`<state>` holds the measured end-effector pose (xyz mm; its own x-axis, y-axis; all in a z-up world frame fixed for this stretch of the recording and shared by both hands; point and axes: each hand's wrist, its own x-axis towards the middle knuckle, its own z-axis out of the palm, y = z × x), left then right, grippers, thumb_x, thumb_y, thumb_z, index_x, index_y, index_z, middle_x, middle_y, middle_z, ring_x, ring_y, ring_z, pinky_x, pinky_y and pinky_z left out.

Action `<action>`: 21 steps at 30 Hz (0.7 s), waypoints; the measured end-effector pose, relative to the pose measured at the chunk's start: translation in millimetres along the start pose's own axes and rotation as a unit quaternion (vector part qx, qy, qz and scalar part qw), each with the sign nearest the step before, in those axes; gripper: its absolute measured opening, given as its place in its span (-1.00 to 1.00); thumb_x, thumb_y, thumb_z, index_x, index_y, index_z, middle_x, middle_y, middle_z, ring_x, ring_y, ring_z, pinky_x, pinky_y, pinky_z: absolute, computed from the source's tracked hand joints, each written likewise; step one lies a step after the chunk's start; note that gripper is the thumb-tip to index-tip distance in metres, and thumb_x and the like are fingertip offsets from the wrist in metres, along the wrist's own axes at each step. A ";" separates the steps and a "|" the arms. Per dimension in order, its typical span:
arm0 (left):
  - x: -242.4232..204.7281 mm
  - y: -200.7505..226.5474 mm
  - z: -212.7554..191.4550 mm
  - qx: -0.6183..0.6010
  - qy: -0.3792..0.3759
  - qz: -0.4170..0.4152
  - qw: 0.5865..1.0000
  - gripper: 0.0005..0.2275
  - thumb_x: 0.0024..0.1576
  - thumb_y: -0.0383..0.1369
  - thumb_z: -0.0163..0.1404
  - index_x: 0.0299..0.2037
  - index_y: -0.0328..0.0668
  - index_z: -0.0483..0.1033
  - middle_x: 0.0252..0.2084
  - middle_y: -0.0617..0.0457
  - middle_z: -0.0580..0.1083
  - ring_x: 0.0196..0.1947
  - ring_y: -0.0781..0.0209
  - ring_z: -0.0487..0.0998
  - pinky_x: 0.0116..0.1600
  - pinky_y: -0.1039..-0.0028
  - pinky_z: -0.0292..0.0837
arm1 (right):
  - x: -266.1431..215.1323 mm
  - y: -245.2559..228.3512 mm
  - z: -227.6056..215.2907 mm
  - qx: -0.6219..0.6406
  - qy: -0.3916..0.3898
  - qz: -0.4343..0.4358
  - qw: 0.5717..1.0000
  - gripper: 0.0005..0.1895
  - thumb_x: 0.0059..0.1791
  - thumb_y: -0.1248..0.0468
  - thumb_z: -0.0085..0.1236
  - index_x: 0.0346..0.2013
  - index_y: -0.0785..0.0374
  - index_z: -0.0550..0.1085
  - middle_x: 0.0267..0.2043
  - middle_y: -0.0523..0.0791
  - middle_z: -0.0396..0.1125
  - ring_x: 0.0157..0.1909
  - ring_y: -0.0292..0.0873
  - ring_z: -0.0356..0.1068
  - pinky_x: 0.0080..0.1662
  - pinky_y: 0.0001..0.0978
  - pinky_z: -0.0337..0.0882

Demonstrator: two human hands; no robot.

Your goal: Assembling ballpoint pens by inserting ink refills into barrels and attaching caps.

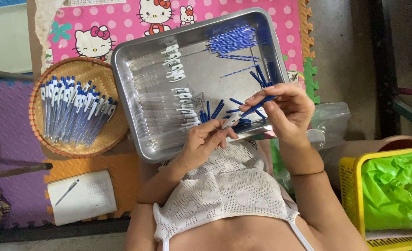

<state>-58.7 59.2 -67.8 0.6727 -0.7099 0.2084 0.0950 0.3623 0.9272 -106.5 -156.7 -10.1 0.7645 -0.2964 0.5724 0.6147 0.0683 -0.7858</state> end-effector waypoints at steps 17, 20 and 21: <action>1.1 6.0 3.9 0.033 -0.003 0.015 0.999 -0.77 0.34 -0.47 0.02 0.11 -0.49 0.54 -0.26 -0.11 0.67 -0.52 0.36 0.60 -0.36 0.61 0.49 | 18.9 -23.0 13.6 -0.115 -0.022 0.015 0.993 -0.83 0.00 0.52 0.26 -0.23 0.67 0.49 -0.36 0.24 0.48 -0.35 0.05 0.60 -0.24 -0.19 0.64; -0.1 3.4 4.1 0.026 -0.003 0.009 1.000 -0.78 0.34 -0.47 0.01 0.11 -0.50 0.53 -0.27 -0.10 0.67 -0.53 0.35 0.60 -0.36 0.60 0.50 | 22.8 -27.3 17.1 -0.140 -0.036 0.014 0.989 -0.85 -0.01 0.57 0.26 -0.22 0.68 0.50 -0.35 0.22 0.48 -0.33 0.07 0.61 -0.21 -0.17 0.66; -0.2 3.1 4.5 0.027 -0.004 0.010 1.000 -0.78 0.34 -0.47 0.01 0.11 -0.50 0.53 -0.27 -0.10 0.67 -0.53 0.35 0.60 -0.36 0.60 0.50 | 24.9 -29.4 20.0 -0.140 -0.036 0.013 0.989 -0.85 -0.01 0.57 0.26 -0.22 0.68 0.50 -0.35 0.22 0.48 -0.33 0.07 0.61 -0.21 -0.17 0.66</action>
<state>-61.8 57.8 -63.6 0.6685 -0.7075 0.2291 0.0421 0.3436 0.9382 -101.7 -147.0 32.0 0.7971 -0.2281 0.5591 0.5255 -0.1939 -0.8284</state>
